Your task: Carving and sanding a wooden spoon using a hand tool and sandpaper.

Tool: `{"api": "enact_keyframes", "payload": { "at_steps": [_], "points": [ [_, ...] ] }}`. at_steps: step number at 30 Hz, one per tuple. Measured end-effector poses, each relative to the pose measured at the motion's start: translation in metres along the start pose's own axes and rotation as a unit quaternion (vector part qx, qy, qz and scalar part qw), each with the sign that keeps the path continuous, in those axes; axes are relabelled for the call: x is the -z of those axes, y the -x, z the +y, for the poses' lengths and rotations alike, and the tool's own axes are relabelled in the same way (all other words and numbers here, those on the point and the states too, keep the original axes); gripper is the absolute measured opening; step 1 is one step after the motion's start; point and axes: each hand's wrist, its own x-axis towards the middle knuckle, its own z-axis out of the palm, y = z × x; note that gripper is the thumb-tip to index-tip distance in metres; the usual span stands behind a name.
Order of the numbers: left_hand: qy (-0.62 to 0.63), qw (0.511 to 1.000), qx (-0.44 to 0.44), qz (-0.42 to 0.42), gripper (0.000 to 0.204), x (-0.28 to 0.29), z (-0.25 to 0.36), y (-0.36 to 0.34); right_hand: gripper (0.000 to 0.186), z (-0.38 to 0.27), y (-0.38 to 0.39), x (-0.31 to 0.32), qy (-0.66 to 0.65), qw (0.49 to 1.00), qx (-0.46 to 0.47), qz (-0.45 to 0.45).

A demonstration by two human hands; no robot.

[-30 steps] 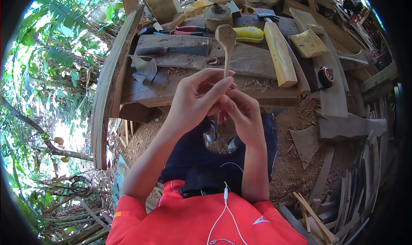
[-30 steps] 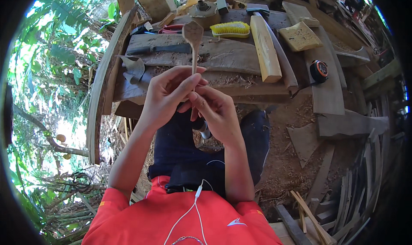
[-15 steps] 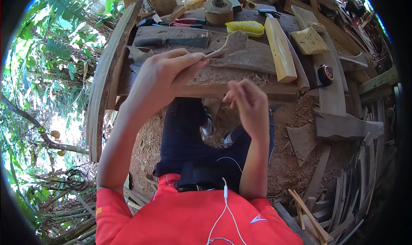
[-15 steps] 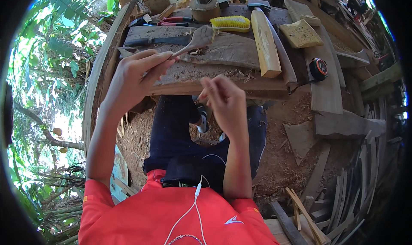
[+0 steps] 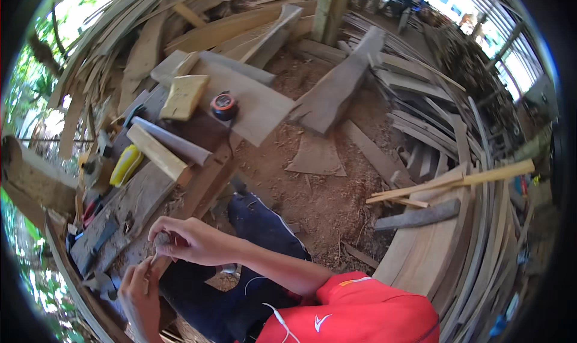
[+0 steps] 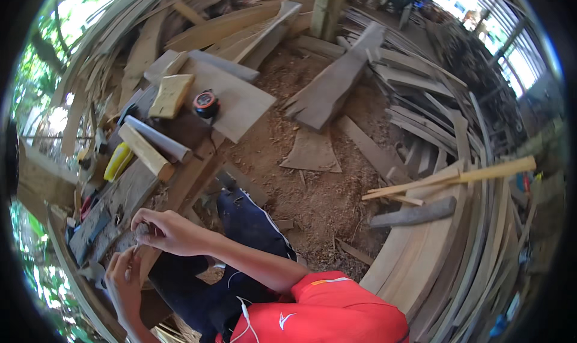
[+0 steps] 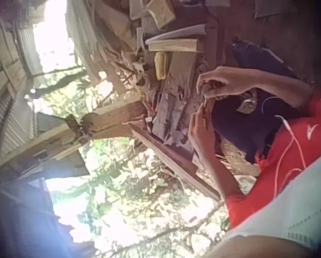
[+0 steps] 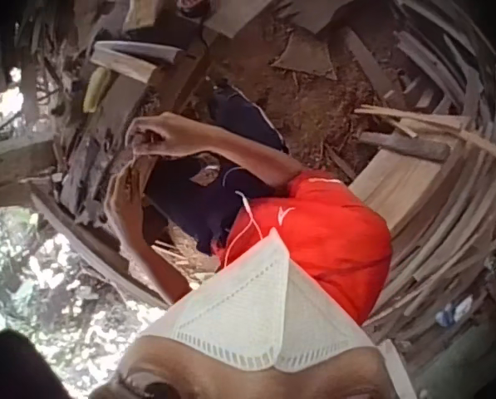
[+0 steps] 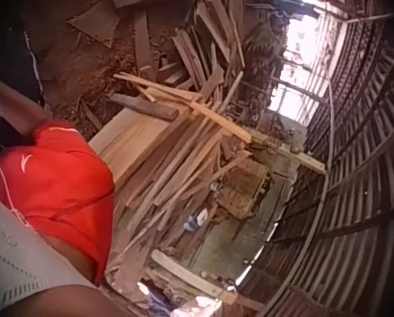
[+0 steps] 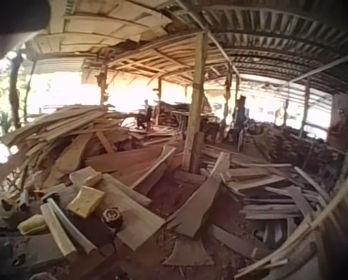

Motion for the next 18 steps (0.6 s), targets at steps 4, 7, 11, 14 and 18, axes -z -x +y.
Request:
{"api": "enact_keyframes", "payload": {
  "at_steps": [4,7,11,14,18],
  "points": [
    [0.087,0.995,0.019,-0.035,0.021,-0.026,0.02,-0.016,0.025,0.001,0.017,0.01,0.01,0.999,0.01,0.052],
    [0.092,0.995,0.021,-0.043,0.017,-0.034,0.026,-0.02,0.027,-0.004,0.023,0.014,0.039,0.997,-0.032,0.056],
    [0.062,0.997,-0.017,-0.033,0.015,-0.037,0.021,-0.018,0.031,-0.003,0.029,0.02,0.045,0.997,-0.054,0.041],
    [0.077,0.996,-0.033,-0.02,0.015,-0.036,0.018,-0.014,0.035,-0.003,0.032,0.02,0.061,0.997,-0.05,0.025],
    [0.076,0.996,-0.036,-0.021,0.019,-0.031,0.011,-0.001,0.039,-0.003,0.033,0.016,0.058,0.998,-0.016,-0.028]
  ]
}}
